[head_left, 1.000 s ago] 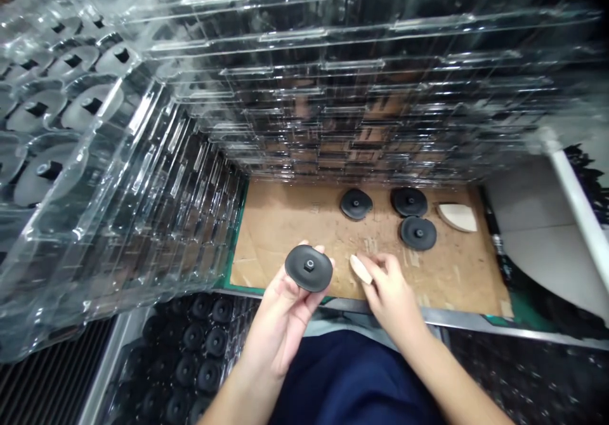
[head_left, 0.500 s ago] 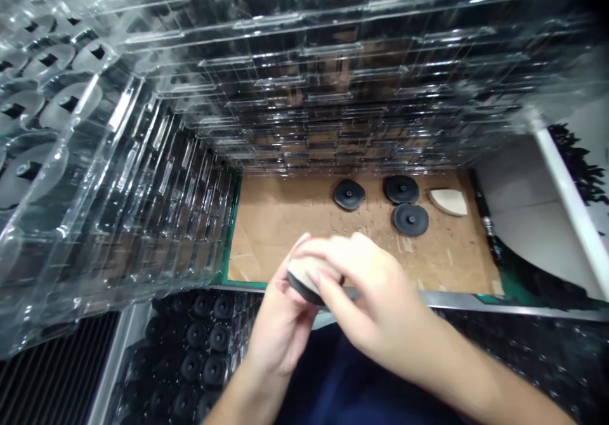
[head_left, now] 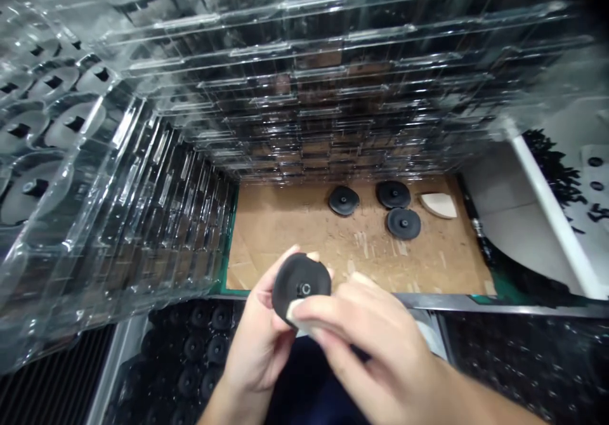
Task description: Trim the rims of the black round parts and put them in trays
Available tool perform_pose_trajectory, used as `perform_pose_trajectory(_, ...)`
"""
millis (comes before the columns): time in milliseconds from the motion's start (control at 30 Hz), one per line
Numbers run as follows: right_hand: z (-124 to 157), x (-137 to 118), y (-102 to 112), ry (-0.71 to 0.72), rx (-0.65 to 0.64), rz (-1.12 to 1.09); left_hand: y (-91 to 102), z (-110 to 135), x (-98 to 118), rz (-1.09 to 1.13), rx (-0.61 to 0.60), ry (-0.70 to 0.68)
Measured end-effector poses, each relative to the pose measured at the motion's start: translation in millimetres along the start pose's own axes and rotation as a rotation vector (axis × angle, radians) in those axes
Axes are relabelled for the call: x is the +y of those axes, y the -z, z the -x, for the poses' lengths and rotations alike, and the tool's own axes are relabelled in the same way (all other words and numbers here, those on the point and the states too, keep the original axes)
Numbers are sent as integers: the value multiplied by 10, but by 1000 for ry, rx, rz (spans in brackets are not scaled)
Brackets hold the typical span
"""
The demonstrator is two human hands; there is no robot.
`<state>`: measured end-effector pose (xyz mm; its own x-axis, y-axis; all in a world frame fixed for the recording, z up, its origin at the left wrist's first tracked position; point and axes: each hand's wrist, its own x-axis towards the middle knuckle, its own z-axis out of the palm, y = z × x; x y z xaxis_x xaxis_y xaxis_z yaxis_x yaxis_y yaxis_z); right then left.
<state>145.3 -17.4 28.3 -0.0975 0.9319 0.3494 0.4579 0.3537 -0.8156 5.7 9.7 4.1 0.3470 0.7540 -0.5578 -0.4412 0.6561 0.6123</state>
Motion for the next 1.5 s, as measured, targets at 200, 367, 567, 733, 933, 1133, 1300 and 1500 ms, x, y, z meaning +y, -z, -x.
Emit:
perform_pose_trajectory(200, 158, -22, 96, -76, 95, 261, 17, -22, 20, 58, -41, 10)
perform_pose_trajectory(367, 112, -37, 83, -61, 22, 131, -42, 9, 37, 41, 17, 17)
perform_pose_trajectory(567, 104, -39, 55, -17, 6, 71, 25, -26, -25, 106, -9, 6)
perform_pose_trajectory(733, 222, 512, -80, -321, 179, 156, 74, -55, -57, 146, 20, -48)
perform_pose_trajectory(933, 589, 1041, -326, -378, 113, 134, 86, -82, -70, 163, 23, -72)
perform_pose_trajectory(1133, 247, 509, -46, -372, 230, 77, 30, -99, -138, 112, -12, -71)
perform_pose_trajectory(1300, -27, -22, 55, -28, -17, 27, 43, -82, -156, 78, -43, -22)
perform_pose_trajectory(1500, -119, -19, -29, 14, -23, 98, 43, -46, -156, 68, -53, -22)
